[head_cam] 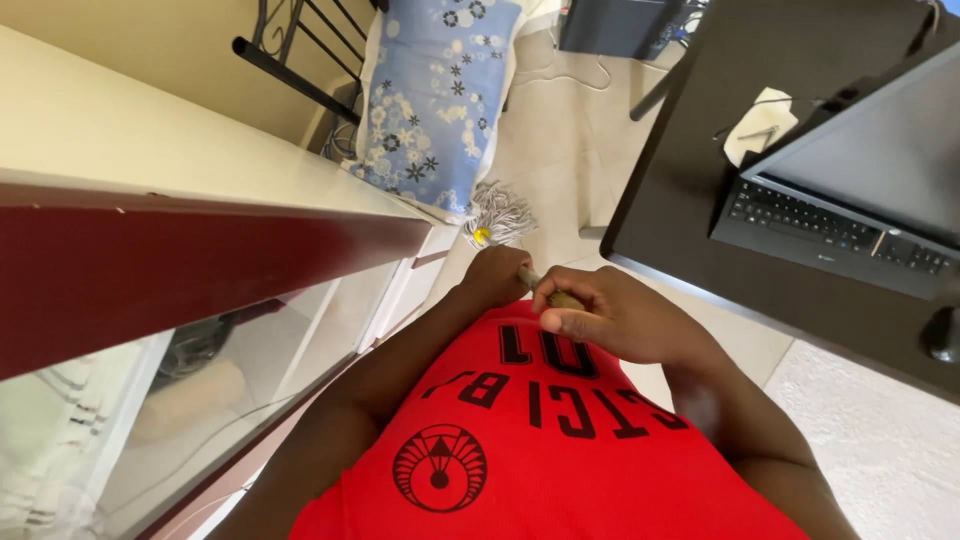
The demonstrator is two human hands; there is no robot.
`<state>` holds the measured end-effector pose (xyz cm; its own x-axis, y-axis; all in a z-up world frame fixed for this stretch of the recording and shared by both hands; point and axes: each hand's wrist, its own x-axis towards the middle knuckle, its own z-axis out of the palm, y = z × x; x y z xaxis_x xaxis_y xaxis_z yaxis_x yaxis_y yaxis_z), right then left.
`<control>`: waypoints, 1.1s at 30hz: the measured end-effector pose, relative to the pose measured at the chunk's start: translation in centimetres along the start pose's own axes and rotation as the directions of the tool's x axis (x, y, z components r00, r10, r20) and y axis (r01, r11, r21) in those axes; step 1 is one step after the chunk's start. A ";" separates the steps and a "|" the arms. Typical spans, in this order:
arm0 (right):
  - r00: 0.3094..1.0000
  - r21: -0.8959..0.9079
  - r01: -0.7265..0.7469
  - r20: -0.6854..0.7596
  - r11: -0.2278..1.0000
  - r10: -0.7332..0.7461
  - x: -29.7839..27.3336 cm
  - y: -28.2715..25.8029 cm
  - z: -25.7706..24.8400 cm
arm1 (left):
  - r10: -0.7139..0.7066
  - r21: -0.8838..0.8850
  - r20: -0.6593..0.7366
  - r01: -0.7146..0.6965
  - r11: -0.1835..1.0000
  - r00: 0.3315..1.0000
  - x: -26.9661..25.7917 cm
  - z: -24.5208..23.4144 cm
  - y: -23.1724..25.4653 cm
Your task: Mopping the tiled floor in a home office area around furniture.
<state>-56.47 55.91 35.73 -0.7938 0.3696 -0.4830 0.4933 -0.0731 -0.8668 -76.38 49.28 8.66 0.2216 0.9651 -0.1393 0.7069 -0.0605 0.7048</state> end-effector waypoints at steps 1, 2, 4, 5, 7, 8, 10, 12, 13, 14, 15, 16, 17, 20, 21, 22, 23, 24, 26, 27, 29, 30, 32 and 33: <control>1.000 -0.003 0.005 0.008 1.000 -0.005 1.4 -0.4 -0.2 | -0.007 0.003 -0.006 0.007 1.000 1.000 -0.4 -0.8 -1.0; 0.992 0.023 0.110 0.064 0.994 -0.111 2.5 -0.8 -0.4 | -0.046 -0.014 -0.022 0.046 0.999 0.999 -1.2 -1.2 -1.6; 0.967 0.050 0.212 0.134 0.976 -0.217 5.5 -1.3 -1.2 | -0.098 -0.037 -0.051 0.096 0.995 0.994 -2.5 -2.4 -2.9; 0.912 0.127 0.319 0.230 0.939 -0.341 7.3 -1.3 -1.7 | -0.150 -0.072 -0.016 0.148 0.986 0.989 -3.1 -3.2 -3.5; 0.826 0.209 0.397 0.344 0.894 -0.447 11.6 -0.6 -2.8 | -0.217 -0.125 0.001 0.215 0.969 0.976 -4.2 -3.9 -4.5; 0.872 0.254 0.278 0.337 0.926 -0.354 14.3 0.2 -3.7 | -0.268 -0.150 -0.005 0.265 0.953 0.963 -4.4 -3.8 -5.0; 0.898 0.275 0.148 0.365 0.950 -0.245 21.1 2.9 -5.2 | -0.336 -0.195 -0.034 0.323 0.926 0.941 -5.0 -4.5 -5.6; 0.963 0.609 0.032 0.192 0.792 -0.187 29.4 6.9 -6.2 | -0.401 -0.401 -0.132 0.321 0.858 0.907 -6.3 -6.1 -5.5; 0.956 0.596 0.011 0.230 0.803 -0.184 33.1 7.9 -6.7 | -0.427 -0.418 -0.151 0.334 0.845 0.891 -6.5 -6.7 -5.0; 0.970 0.675 -0.028 0.196 0.737 -0.144 37.1 8.8 -7.2 | -0.561 -0.527 -0.081 0.442 0.726 0.824 -6.5 -7.3 -4.7; 0.981 0.747 -0.062 0.167 0.662 -0.096 41.2 9.7 -7.6 | -0.671 -0.622 0.006 0.528 0.579 0.742 -6.5 -7.9 -4.3; 0.975 0.734 -0.078 0.198 0.675 -0.103 46.3 10.4 -8.3 | -0.688 -0.635 -0.013 0.526 0.566 0.725 -6.1 -8.8 -3.5; 0.986 0.801 -0.089 0.153 0.592 -0.059 51.4 11.0 -8.9 | -0.727 -0.640 -0.035 0.543 0.543 0.686 -5.6 -9.5 -2.8; 0.992 0.856 -0.120 0.129 0.503 0.018 64.4 13.2 -8.3 | -0.798 -0.669 -0.061 0.568 0.479 0.600 -5.4 -10.9 0.0; 0.993 0.852 -0.110 0.115 0.512 0.022 68.8 13.4 -8.0 | -0.813 -0.682 -0.089 0.559 0.471 0.576 -5.1 -11.3 0.6; 0.991 0.844 -0.125 0.136 0.521 0.017 71.8 12.8 -7.8 | -0.822 -0.691 -0.098 0.556 0.461 0.560 -4.8 -10.9 0.3; 0.997 0.845 -0.077 0.075 0.529 0.025 74.6 12.1 -7.5 | -0.831 -0.709 -0.131 0.535 0.460 0.540 -4.6 -10.3 0.1; 0.999 0.846 -0.034 0.016 0.531 0.038 77.0 11.9 -6.5 | -0.842 -0.724 -0.156 0.520 0.454 0.517 -5.0 -9.7 0.2; 0.999 0.860 -0.018 -0.010 0.509 0.053 79.4 10.8 -5.3 | -0.861 -0.735 -0.164 0.522 0.432 0.482 -4.1 -9.1 -0.8; 0.996 0.874 0.018 -0.058 0.485 0.068 80.5 10.4 -4.7 | -0.869 -0.740 -0.172 0.521 0.425 0.465 -5.0 -9.0 -0.5; 0.993 0.880 0.060 -0.101 0.472 0.062 81.4 10.4 -4.0 | -0.879 -0.745 -0.186 0.521 0.417 0.438 -5.0 -9.0 -0.8; 0.985 0.880 0.114 -0.159 0.461 0.059 81.5 10.7 -3.8 | -0.883 -0.748 -0.188 0.520 0.412 0.429 -5.2 -8.8 -0.8; 0.987 0.828 0.112 -0.157 0.550 0.035 81.2 10.6 -3.6 | -0.889 -0.751 -0.193 0.520 0.407 0.416 -5.6 -8.4 -0.8; 0.987 0.765 0.122 -0.158 0.632 0.001 81.0 10.6 -3.7 | -0.890 -0.752 -0.197 0.519 0.406 0.412 -5.7 -8.2 -0.8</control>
<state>-114.23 88.51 -12.13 -0.7272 0.5115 -0.4578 -0.0574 -0.7099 -0.7019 -83.75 45.88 14.59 -0.6699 0.5012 -0.5477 -0.1026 0.6681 0.7370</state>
